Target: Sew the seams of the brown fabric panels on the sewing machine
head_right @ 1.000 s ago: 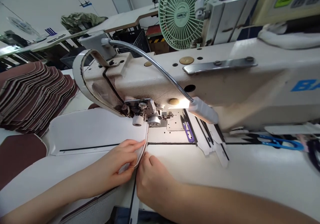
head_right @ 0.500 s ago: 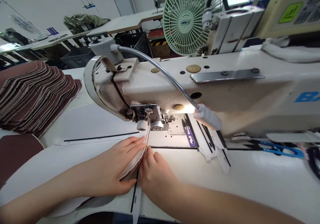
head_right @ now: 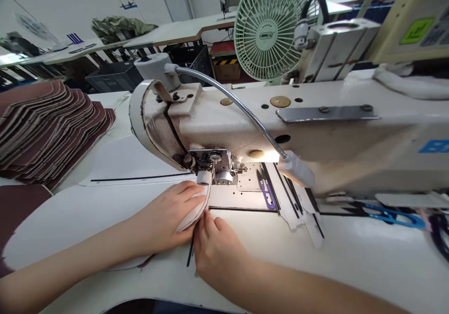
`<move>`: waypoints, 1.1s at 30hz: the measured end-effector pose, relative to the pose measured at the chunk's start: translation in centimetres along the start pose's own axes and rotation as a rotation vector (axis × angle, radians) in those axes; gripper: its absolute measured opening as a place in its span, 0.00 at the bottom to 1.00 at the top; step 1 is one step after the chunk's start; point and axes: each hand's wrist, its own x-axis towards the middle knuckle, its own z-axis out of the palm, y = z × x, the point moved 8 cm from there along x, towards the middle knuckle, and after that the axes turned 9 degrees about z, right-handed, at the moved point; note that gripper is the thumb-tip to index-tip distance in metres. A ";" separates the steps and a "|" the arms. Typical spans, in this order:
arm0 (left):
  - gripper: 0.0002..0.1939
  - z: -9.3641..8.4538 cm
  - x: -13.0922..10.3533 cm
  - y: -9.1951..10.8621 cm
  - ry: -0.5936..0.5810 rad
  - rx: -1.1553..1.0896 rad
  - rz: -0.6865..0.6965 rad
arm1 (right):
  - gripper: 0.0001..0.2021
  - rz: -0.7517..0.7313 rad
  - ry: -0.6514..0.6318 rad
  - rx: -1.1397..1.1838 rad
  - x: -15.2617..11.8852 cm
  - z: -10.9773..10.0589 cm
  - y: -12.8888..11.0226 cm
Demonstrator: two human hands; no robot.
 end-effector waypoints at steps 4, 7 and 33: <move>0.03 -0.4 0.4 -0.3 -0.005 -0.016 0.022 | 0.15 -0.025 -0.004 -0.009 0.0 0.5 0.2; 0.03 -0.2 0.9 -0.6 -0.108 0.049 -0.002 | 0.15 -0.030 -0.041 -0.020 0.3 1.0 0.6; 0.14 0.2 2.8 -1.6 -0.515 0.126 -0.228 | 0.15 0.002 -0.022 -0.104 2.3 1.0 3.2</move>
